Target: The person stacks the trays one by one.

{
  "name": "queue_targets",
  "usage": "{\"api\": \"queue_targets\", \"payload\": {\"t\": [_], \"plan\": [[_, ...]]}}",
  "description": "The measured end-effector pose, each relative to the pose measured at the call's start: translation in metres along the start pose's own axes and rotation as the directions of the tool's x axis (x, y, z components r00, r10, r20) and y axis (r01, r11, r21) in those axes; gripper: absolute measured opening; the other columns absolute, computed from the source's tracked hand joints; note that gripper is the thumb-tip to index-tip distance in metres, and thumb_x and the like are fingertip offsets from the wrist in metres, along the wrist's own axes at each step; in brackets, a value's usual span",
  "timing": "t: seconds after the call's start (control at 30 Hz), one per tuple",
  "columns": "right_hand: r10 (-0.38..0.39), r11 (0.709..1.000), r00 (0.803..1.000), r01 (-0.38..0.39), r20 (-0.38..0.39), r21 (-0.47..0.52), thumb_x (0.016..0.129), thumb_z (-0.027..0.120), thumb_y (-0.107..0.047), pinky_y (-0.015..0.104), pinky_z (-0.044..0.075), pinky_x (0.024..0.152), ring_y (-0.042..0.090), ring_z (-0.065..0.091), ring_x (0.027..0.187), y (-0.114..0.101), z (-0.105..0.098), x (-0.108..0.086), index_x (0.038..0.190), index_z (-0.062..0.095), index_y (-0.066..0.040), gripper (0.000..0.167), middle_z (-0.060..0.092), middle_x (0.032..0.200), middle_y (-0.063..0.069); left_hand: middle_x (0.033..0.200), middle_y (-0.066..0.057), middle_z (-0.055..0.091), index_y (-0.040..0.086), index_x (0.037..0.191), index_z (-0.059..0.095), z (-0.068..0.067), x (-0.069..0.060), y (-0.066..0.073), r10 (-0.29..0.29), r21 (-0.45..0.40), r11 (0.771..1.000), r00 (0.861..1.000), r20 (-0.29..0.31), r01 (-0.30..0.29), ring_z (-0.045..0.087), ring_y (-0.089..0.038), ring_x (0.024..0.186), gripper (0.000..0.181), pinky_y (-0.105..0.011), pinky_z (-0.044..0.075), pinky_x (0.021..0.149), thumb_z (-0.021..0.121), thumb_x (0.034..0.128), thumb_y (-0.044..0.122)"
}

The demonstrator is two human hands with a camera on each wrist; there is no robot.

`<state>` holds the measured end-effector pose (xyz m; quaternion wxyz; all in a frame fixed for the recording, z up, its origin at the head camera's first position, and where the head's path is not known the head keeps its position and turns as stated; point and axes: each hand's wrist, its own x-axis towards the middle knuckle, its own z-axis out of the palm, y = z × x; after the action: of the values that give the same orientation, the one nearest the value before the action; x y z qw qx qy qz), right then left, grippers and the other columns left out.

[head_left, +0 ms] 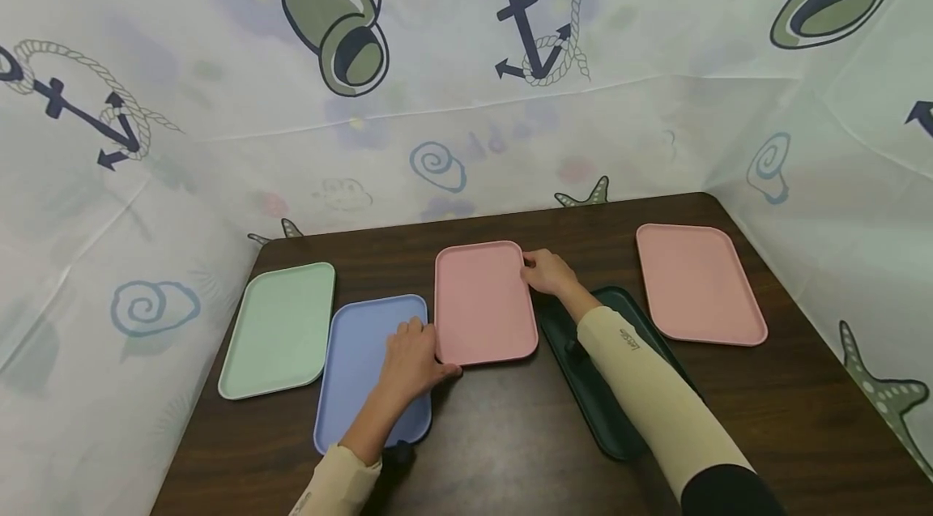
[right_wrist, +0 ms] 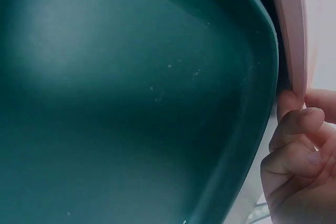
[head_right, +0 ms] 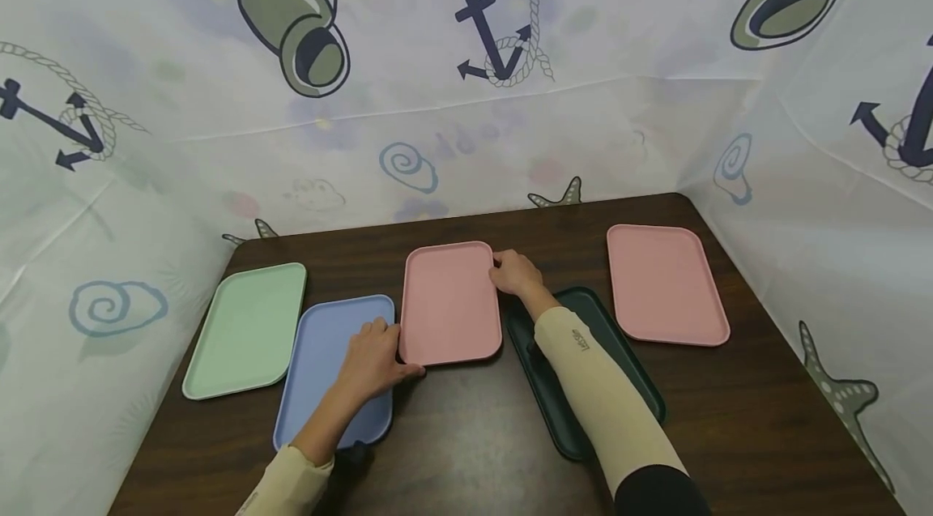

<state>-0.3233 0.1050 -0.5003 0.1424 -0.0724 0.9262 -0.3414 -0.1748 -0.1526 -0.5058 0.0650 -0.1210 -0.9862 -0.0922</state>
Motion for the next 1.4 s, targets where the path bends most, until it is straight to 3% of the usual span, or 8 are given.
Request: {"api": "queue_targets", "payload": {"t": [0.23,0.4,0.97,1.2,1.4], "plan": [[0.0,1.0,1.0,0.001,0.029,-0.023,0.098,0.047,-0.024,0.056,0.042,0.096,0.034,0.054,0.116,0.001,0.0,0.004,0.146,0.047,-0.009,0.05,0.053,0.14,0.017,0.076,-0.008,0.045,0.006,0.087,0.063,0.002,0.0,0.002,0.001,-0.003,1.0,1.0,0.002,-0.001,0.047,-0.029,0.073,0.056,-0.043,0.039,0.061,0.09,0.0595,0.047],[-0.01,0.998,1.0,0.012,0.025,-0.06,0.099,0.046,-0.025,0.058,0.042,0.096,0.036,0.053,0.12,0.003,-0.001,0.006,0.147,0.045,-0.01,0.051,0.051,0.142,0.017,0.077,-0.008,0.046,0.006,0.09,0.063,0.002,0.003,0.003,-0.018,-0.011,1.0,0.999,0.027,0.018,0.047,-0.029,0.074,0.056,-0.042,0.038,0.062,0.09,0.0615,0.046],[-0.019,0.996,0.999,0.022,0.034,-0.091,0.097,0.052,-0.028,0.054,0.046,0.089,0.031,0.058,0.106,0.003,-0.006,0.002,0.146,0.046,-0.008,0.053,0.062,0.128,0.015,0.08,-0.01,0.047,0.003,0.099,0.062,-0.003,0.003,0.009,-0.051,-0.036,0.998,0.996,0.077,0.054,0.049,-0.031,0.077,0.059,-0.045,0.041,0.065,0.089,0.0657,0.043],[-0.012,0.998,1.0,0.013,0.016,-0.069,0.096,0.054,-0.03,0.049,0.048,0.084,0.028,0.06,0.101,0.004,-0.007,-0.004,0.145,0.047,-0.006,0.056,0.066,0.117,0.013,0.08,-0.01,0.048,0.004,0.096,0.06,-0.003,0.002,0.006,-0.039,-0.044,0.998,0.997,0.06,0.042,0.05,-0.033,0.077,0.057,-0.045,0.042,0.064,0.089,0.0656,0.043],[-0.053,0.996,0.998,0.051,-0.025,-0.07,0.097,0.057,-0.034,0.039,0.048,0.066,0.023,0.061,0.085,0.002,-0.018,-0.017,0.145,0.048,-0.008,0.055,0.067,0.11,0.009,0.081,-0.01,0.048,0.003,0.108,0.061,-0.011,-0.001,0.009,-0.022,-0.047,0.999,1.0,0.016,0.023,0.05,-0.032,0.077,0.064,-0.044,0.041,0.062,0.089,0.0656,0.043]]}}
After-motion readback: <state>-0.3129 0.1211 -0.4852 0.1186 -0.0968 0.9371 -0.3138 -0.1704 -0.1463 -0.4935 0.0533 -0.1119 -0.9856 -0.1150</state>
